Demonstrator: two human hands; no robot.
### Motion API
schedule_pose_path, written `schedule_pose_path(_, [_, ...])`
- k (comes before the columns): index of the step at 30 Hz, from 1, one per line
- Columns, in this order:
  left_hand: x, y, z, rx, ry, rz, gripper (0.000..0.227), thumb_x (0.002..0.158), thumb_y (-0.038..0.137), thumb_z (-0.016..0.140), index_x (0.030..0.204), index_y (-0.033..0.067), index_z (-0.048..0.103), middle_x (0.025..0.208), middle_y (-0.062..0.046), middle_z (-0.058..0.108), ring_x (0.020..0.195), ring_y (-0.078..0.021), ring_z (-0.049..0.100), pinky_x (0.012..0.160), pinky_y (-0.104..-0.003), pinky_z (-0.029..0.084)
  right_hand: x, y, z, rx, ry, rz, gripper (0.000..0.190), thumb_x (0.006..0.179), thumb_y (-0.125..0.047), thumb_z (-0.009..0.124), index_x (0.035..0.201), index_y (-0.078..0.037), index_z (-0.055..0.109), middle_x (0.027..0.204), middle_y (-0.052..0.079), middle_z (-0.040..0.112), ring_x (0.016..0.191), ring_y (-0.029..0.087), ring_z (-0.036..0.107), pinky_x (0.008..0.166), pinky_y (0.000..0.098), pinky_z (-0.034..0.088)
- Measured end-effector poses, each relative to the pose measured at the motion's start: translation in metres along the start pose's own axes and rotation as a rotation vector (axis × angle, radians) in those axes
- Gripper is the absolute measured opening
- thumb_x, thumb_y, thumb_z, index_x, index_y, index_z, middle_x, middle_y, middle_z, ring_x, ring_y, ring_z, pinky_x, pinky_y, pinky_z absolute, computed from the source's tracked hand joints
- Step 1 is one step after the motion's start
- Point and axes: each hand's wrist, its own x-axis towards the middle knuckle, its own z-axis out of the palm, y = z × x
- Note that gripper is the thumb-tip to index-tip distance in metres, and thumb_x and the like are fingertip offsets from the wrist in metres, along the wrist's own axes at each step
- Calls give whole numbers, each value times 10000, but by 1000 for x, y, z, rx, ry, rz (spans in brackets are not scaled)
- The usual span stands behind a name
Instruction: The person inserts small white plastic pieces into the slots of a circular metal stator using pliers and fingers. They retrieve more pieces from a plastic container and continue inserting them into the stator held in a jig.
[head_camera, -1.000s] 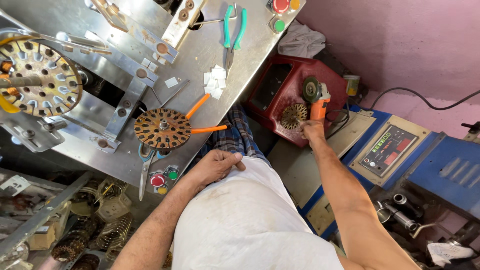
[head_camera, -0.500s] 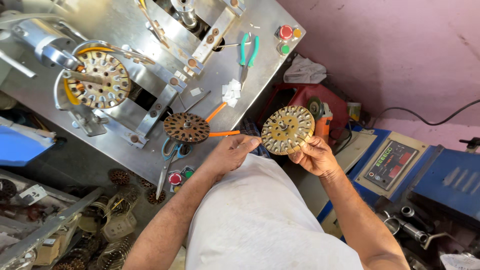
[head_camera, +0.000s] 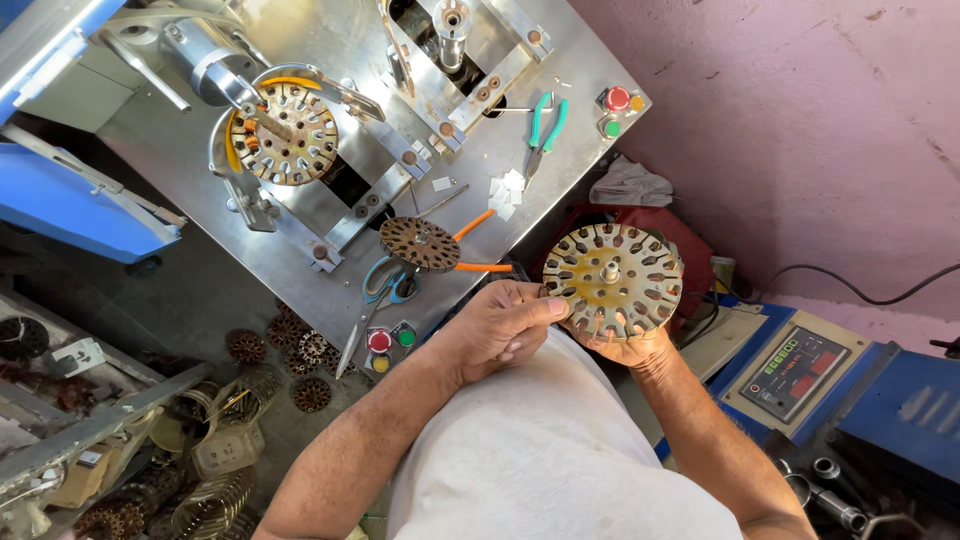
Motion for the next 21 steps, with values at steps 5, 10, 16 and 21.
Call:
schedule_pose_path(5, [-3, -2, 11, 25, 45, 17, 177, 979, 206, 670, 952, 31, 673, 515, 58, 427, 404, -44, 325, 407, -234, 279, -2, -2, 4, -60, 567, -18, 603, 865, -411, 651, 1352, -78, 523, 1260, 167, 641, 1009, 294, 739, 771, 409, 663])
schedule_pose_path(10, [-1, -2, 10, 168, 57, -64, 303, 991, 299, 693, 983, -5, 688, 516, 70, 414, 402, -38, 313, 388, -230, 262, -28, -10, -22, -31, 220, -76, 496, 1043, -217, 680, 1454, 31, 552, 1278, 272, 673, 937, 337, 740, 690, 395, 629])
schedule_pose_path(16, [5, -1, -9, 344, 276, -61, 416, 979, 415, 651, 957, 7, 732, 459, 63, 396, 361, -36, 293, 359, -230, 227, -57, -33, -43, -554, 148, -149, 340, 1264, -110, 651, 995, 95, 683, 876, 156, 720, 779, 205, 658, 763, 340, 545])
schedule_pose_path(21, [-6, -1, -27, 95, 391, 36, 448, 1036, 413, 616, 858, 5, 658, 473, 49, 413, 367, -53, 322, 357, -233, 240, -41, -45, -61, -1158, 804, 47, 274, 987, -183, 667, 1185, -13, 751, 778, 86, 698, 675, 157, 619, 609, 295, 521])
